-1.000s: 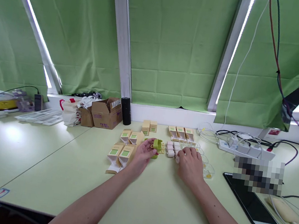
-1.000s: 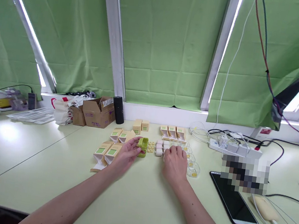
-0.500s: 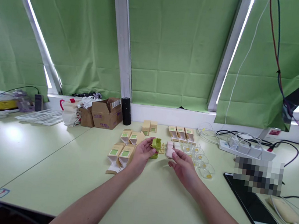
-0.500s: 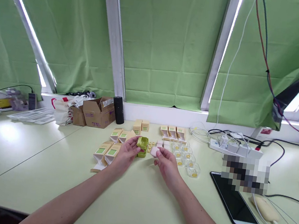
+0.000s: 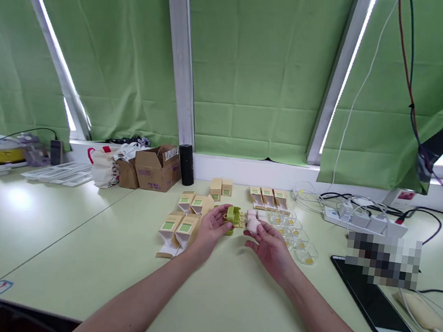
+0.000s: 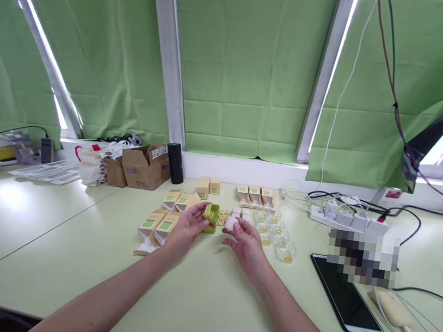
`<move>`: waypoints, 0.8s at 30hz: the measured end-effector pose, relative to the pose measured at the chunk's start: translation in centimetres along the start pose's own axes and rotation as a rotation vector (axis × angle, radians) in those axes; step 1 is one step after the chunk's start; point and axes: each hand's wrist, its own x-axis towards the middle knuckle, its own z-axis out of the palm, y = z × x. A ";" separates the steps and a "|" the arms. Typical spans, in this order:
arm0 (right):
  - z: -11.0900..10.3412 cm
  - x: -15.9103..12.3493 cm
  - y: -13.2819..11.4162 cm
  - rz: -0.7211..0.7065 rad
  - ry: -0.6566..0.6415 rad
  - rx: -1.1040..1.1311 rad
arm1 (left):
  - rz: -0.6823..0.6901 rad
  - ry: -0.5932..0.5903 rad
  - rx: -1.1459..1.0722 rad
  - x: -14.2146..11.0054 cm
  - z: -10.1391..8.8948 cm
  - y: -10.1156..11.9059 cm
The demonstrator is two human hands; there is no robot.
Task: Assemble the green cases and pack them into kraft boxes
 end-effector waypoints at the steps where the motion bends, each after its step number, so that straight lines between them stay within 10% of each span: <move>1: 0.0 0.0 0.1 0.002 -0.003 0.007 | 0.001 0.001 0.002 0.0 0.0 0.0; 24: 0.4 -0.3 0.1 -0.082 -0.064 -0.034 | 0.021 -0.020 0.059 -0.2 0.1 0.2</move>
